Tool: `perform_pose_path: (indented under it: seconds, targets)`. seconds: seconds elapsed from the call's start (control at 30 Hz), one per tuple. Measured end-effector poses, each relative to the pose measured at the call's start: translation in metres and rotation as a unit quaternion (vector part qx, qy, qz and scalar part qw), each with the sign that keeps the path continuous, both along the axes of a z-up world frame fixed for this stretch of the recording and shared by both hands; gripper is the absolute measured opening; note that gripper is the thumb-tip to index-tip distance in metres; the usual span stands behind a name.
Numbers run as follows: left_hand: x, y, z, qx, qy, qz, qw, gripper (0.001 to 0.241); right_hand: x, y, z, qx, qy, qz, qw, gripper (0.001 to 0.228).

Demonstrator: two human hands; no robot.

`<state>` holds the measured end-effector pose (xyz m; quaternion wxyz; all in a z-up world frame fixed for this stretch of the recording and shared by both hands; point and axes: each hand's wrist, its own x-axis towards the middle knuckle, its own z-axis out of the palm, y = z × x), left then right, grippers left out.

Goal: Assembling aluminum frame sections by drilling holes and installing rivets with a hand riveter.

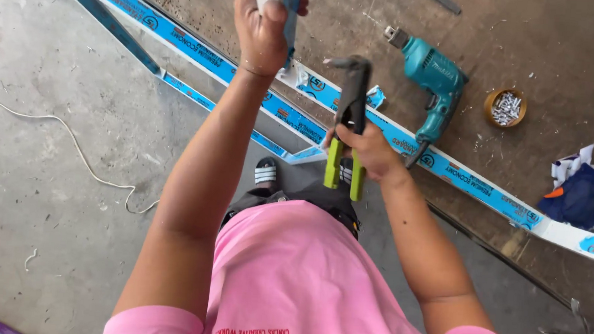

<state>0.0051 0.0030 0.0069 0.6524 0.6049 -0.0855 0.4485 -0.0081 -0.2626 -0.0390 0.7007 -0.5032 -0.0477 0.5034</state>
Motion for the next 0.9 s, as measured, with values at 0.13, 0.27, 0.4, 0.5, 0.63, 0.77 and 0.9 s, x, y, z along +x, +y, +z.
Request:
perform_pose_path:
  seconds: [0.13, 0.27, 0.4, 0.5, 0.63, 0.77, 0.9]
  targets:
    - [0.003, 0.000, -0.005, 0.025, 0.009, 0.037, 0.999, 0.070, -0.005, 0.037, -0.001, -0.231, -0.180, 0.086, 0.952, 0.021]
    - [0.008, 0.001, -0.001, 0.033, 0.016, 0.055, 0.998, 0.068, -0.001, 0.062, 0.002, -0.302, -0.156, 0.099, 0.935, 0.020]
    - [0.010, -0.001, -0.001, 0.018, 0.034, 0.059, 0.998, 0.070, 0.000, 0.071, -0.003, -0.324, -0.152, 0.101, 0.928, 0.023]
    - [0.008, -0.001, -0.001, 0.012, 0.040, 0.068, 0.997, 0.069, 0.001, 0.075, -0.011, -0.302, -0.134, 0.080, 0.940, 0.017]
    - [0.006, -0.002, -0.002, -0.015, 0.054, 0.052, 0.997, 0.067, 0.004, 0.080, -0.007, -0.330, -0.142, 0.099, 0.928, 0.016]
    - [0.004, -0.004, 0.003, -0.002, 0.073, 0.075, 0.994, 0.071, 0.010, 0.084, -0.009, -0.371, -0.153, 0.130, 0.907, 0.029]
    - [0.001, -0.005, 0.008, 0.009, 0.091, 0.088, 0.992, 0.077, 0.007, 0.092, -0.029, -0.415, -0.155, 0.137, 0.886, 0.031]
